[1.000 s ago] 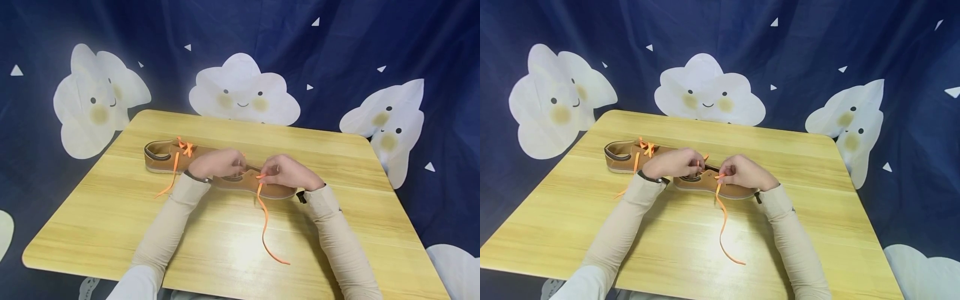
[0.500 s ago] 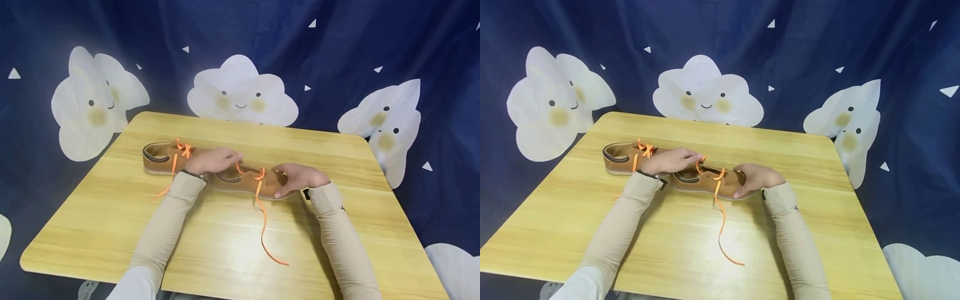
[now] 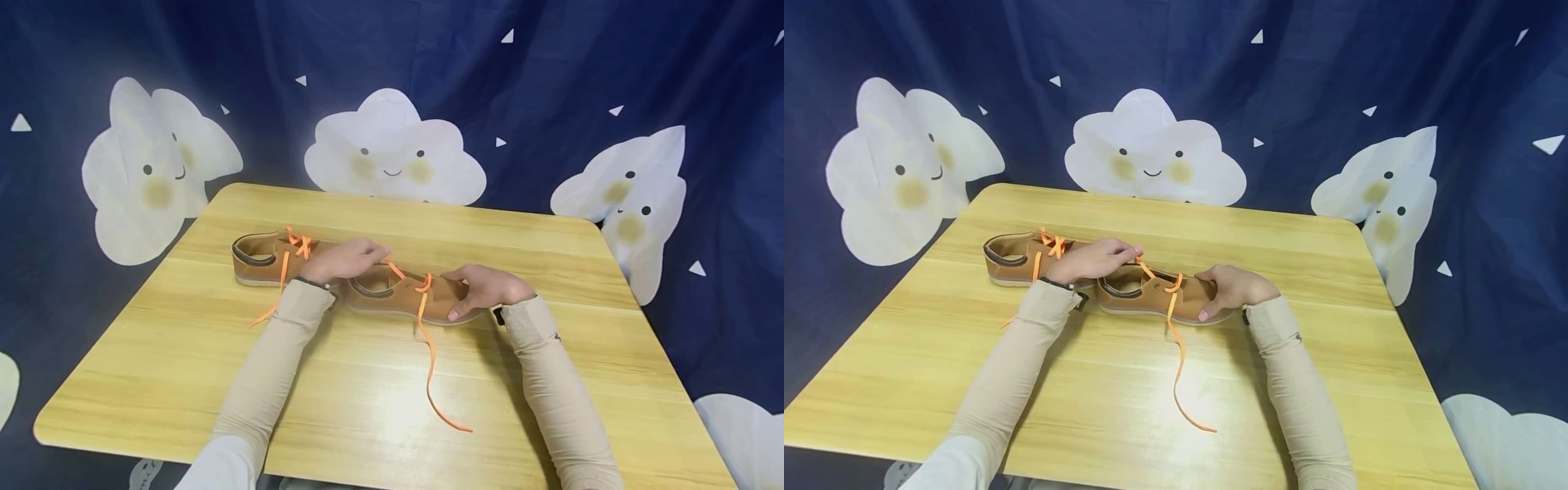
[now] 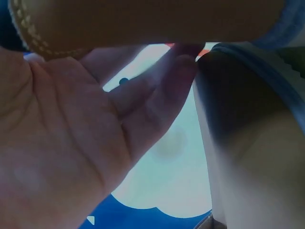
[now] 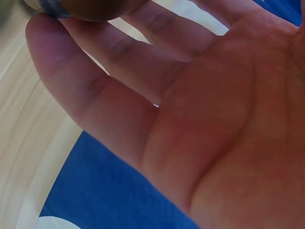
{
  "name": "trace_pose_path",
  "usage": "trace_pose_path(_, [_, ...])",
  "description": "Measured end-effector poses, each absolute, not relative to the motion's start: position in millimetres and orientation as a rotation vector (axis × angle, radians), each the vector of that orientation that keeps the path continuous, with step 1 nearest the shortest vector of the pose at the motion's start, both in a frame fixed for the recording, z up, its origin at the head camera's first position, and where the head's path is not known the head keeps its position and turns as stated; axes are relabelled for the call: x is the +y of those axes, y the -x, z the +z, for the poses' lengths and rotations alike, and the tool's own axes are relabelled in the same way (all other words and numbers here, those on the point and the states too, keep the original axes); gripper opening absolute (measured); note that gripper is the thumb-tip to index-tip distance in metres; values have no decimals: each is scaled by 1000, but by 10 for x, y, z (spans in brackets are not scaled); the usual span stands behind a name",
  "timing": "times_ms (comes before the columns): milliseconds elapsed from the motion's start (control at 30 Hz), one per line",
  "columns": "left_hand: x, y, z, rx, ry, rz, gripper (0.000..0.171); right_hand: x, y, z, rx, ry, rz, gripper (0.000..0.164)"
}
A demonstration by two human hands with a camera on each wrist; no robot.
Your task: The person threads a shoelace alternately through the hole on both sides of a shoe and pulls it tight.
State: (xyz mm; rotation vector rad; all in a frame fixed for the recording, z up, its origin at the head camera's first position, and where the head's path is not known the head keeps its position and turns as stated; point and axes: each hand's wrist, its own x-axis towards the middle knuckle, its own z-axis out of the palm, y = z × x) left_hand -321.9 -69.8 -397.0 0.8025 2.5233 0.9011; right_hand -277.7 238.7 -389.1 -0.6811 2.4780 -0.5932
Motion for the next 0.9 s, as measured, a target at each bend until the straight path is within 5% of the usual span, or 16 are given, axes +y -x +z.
trace_pose_path(433, [-604,3169,-4013,2600,-826,753,58,2388,2751,-3861,2486,657,-585,89])
trace_pose_path(767, [-545,3159,-3861,2609,-957,903,48,2198,2477,-3549,2369,1009,-657,23])
trace_pose_path(900, [-483,3119,-3842,2682,-975,917,42,2047,2427,-3647,2120,1127,-623,30])
